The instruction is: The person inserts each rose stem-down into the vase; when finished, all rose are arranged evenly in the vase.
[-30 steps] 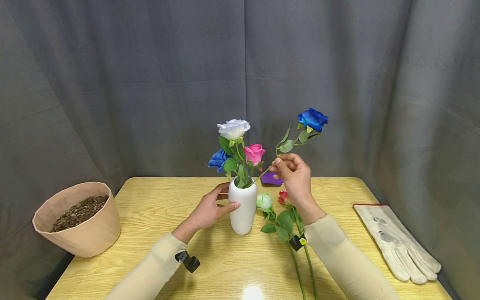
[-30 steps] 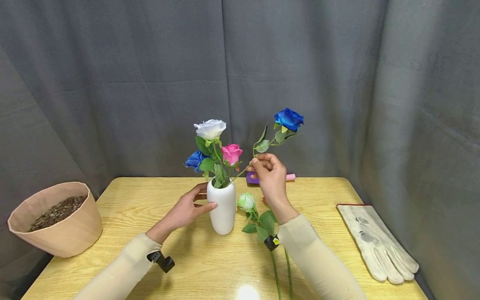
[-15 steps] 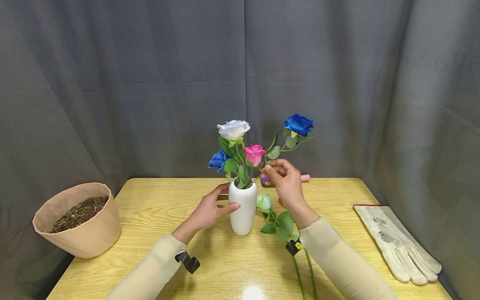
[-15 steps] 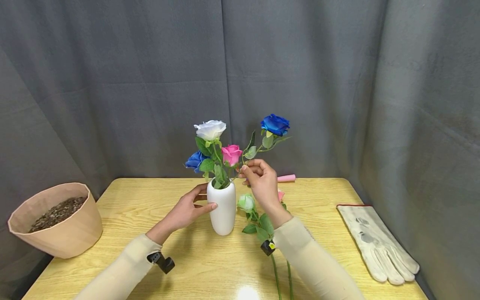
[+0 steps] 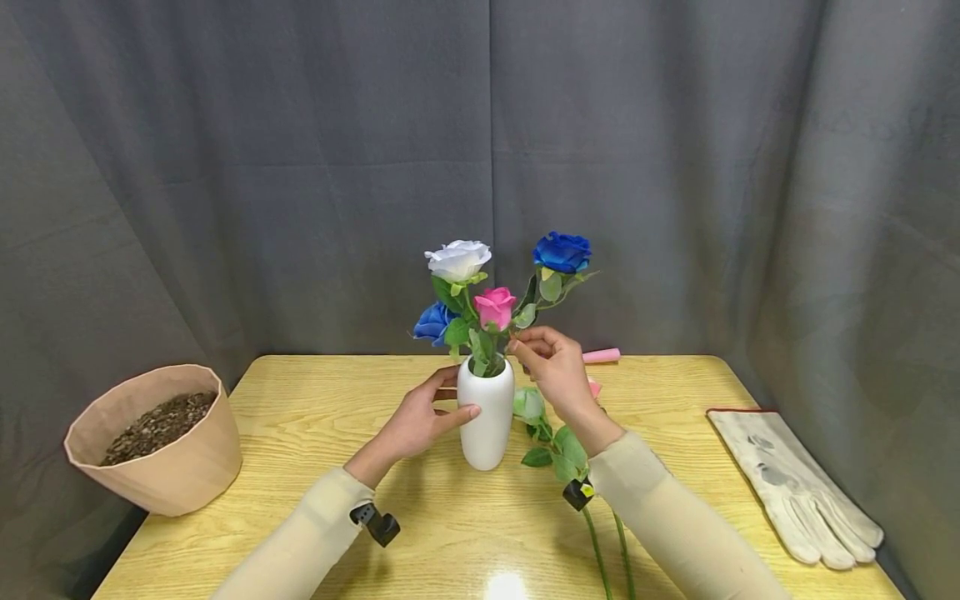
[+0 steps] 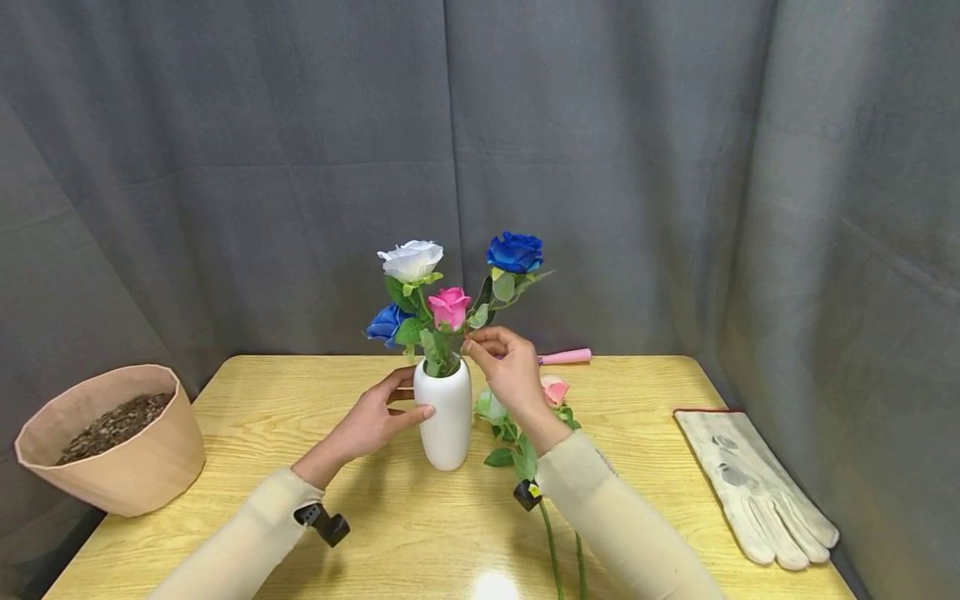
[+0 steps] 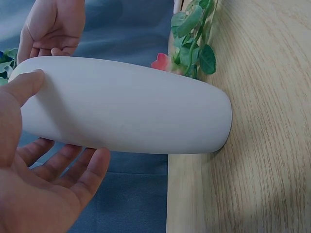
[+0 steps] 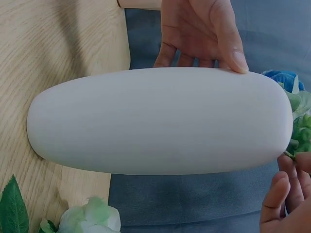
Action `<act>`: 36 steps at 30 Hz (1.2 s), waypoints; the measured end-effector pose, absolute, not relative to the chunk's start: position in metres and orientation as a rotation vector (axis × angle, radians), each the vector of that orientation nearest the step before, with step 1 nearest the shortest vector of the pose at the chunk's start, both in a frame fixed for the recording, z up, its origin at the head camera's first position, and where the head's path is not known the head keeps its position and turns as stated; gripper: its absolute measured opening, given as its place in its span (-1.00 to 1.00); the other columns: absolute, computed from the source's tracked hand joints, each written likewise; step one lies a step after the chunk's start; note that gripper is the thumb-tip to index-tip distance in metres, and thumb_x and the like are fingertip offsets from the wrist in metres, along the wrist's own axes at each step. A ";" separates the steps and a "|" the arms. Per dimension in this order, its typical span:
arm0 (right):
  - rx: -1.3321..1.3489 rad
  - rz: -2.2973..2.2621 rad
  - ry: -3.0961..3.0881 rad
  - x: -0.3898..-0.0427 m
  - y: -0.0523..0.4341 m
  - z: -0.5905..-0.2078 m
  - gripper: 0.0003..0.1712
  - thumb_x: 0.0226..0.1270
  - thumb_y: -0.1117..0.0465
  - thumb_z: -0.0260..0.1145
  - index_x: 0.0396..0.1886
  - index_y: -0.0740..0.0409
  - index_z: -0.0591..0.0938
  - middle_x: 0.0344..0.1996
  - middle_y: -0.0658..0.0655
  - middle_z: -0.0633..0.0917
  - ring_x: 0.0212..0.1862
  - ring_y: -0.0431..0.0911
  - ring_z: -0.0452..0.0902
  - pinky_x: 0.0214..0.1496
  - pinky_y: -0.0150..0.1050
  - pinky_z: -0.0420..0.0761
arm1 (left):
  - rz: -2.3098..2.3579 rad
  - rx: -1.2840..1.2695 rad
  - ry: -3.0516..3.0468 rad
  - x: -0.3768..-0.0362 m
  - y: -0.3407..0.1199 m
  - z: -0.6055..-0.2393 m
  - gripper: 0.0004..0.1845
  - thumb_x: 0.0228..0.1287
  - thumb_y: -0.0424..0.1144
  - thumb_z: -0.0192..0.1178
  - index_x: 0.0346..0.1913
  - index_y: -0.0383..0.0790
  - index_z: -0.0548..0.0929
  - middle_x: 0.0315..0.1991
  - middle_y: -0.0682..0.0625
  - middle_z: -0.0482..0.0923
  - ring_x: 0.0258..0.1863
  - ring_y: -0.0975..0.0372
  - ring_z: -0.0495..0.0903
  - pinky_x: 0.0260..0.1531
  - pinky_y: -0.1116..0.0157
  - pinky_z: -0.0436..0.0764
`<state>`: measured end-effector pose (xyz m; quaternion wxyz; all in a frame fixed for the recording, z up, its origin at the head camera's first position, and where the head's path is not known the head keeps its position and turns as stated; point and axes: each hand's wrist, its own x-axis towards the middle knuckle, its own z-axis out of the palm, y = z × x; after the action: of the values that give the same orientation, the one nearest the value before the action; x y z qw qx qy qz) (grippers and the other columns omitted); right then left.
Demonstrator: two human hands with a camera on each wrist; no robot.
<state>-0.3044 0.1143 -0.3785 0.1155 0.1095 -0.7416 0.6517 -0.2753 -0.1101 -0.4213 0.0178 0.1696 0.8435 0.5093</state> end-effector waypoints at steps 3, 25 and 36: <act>0.310 1.928 -2.183 -0.304 0.115 -0.379 -0.78 0.35 0.19 0.38 -0.12 0.24 0.67 -0.45 -0.10 0.73 -0.39 -0.08 0.55 -0.44 -0.39 0.53 | 1.584 0.522 2.622 -0.274 -0.110 -0.420 -0.21 0.27 0.03 0.37 0.48 -0.07 0.29 0.31 -0.07 0.48 0.27 0.02 0.54 0.14 0.03 0.65; 0.260 1.963 -2.131 -0.305 0.112 -0.379 -0.79 0.38 0.15 0.36 -0.15 0.22 0.69 -0.40 -0.04 0.73 -0.40 -0.20 0.61 -0.45 -0.37 0.55 | 1.577 0.518 2.635 -0.276 -0.111 -0.425 -0.22 0.26 0.03 0.38 0.47 -0.07 0.31 0.30 -0.07 0.48 0.27 0.02 0.55 0.14 0.02 0.65; 0.276 1.860 -2.250 -0.306 0.110 -0.385 -0.75 0.32 0.09 0.41 -0.14 0.16 0.73 -0.33 0.03 0.72 -0.27 -0.15 0.56 -0.26 -0.30 0.56 | 1.571 0.523 2.643 -0.274 -0.110 -0.421 -0.23 0.26 0.04 0.37 0.46 -0.09 0.32 0.30 -0.08 0.49 0.26 0.01 0.56 0.13 0.03 0.66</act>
<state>-0.3062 0.1101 -0.3850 0.1044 0.0935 -0.7632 0.6308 -0.2740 -0.1105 -0.4207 0.0114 0.1678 0.8474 0.5036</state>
